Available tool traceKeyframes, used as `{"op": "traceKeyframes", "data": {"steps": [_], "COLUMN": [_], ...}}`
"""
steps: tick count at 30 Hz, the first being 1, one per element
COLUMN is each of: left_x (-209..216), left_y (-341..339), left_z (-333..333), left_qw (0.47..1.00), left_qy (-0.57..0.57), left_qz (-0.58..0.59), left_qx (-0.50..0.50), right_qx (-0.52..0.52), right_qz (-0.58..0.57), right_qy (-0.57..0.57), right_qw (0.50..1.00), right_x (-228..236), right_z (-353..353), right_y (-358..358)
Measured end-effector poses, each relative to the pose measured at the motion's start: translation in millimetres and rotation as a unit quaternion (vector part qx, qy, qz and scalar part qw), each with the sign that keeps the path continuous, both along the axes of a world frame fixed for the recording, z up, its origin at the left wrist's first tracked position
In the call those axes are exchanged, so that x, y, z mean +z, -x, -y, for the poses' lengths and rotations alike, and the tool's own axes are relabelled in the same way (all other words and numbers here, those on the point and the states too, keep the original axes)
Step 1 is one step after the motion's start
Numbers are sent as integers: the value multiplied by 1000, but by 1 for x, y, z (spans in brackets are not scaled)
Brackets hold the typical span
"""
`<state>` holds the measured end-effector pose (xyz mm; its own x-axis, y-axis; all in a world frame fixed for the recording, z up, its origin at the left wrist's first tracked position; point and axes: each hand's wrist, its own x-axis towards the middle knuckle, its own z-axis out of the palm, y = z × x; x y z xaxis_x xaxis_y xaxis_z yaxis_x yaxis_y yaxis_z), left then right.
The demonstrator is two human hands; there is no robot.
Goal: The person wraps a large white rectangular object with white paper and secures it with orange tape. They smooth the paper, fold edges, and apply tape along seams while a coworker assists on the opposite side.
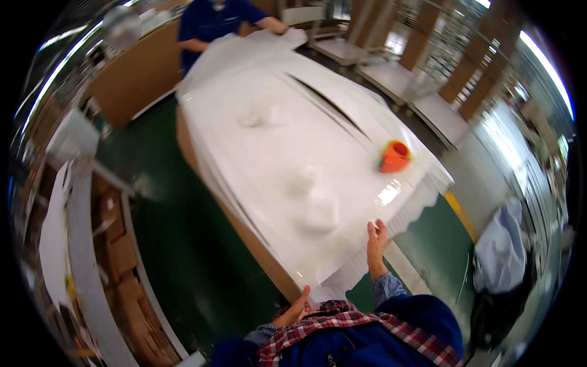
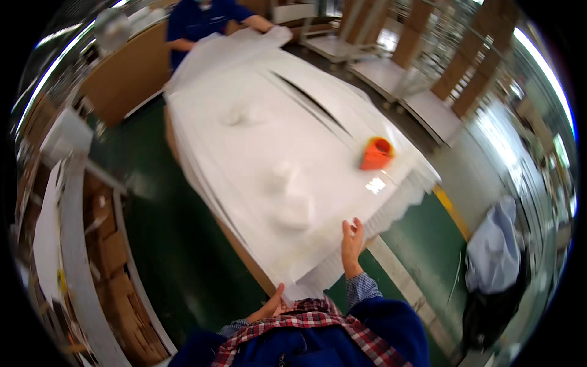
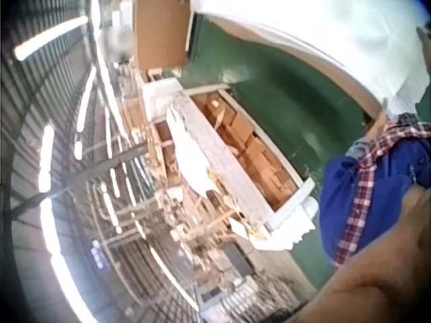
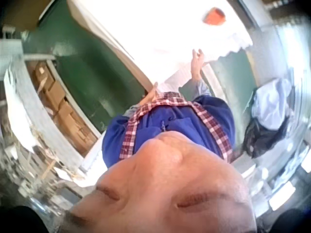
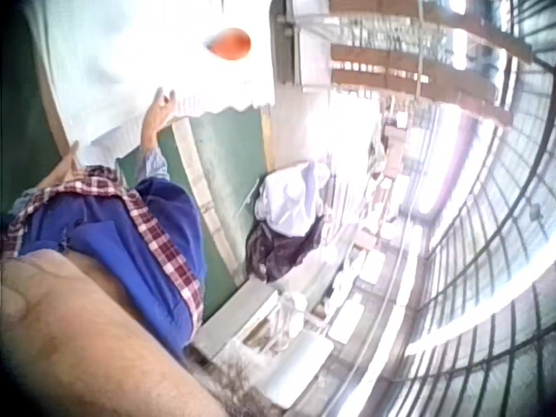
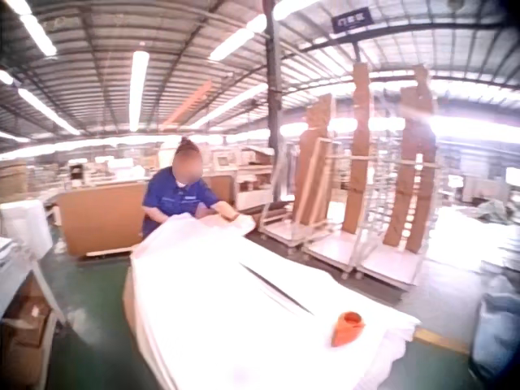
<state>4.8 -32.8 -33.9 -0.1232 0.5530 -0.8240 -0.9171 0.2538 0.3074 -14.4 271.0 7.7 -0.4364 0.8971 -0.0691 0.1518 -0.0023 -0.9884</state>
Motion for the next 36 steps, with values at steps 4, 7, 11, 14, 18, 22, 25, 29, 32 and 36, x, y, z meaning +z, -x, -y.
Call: {"op": "traceKeyframes", "data": {"steps": [4, 7, 11, 14, 18, 22, 25, 29, 32, 36], "left_x": [-6, 26, 46, 28, 30, 52, 33, 52, -12, 12], "left_y": [-12, -5, -9, -6, 16, 34, 39, 35, -6, -46], "left_z": [-15, -36, -62, -61, -55, -41, -43, -81, -52, -90], "left_qw": [986, 924, 878, 850, 879, 889, 880, 808, 692, 526], "left_qy": [74, 233, 274, 218, -9, 7, 34, 9, 237, 520], "left_qz": [-78, -249, -294, -295, -204, -201, -252, -305, -291, -263], "left_qx": [126, 176, 260, 378, 431, 412, 403, 504, 617, 619], "right_qx": [-182, -134, -75, -9, 58, -9, -55, -6, 3, 31], "right_qz": [124, 113, -21, -173, -248, -295, -297, -329, -295, -185], "right_qy": [133, 297, 366, 497, 488, 484, 445, 378, 336, 326], "right_qw": [966, 939, 927, 851, 835, 824, 843, 865, 894, 926], "right_x": [-59, -9, -52, -40, -70, -78, -108, -120, -128, -116], "right_z": [-86, -130, -241, -269, -285, -337, -409, -473, -512, -537], "right_y": [-79, -78, -52, -38, -54, -50, -60, -57, -46, -12]}}
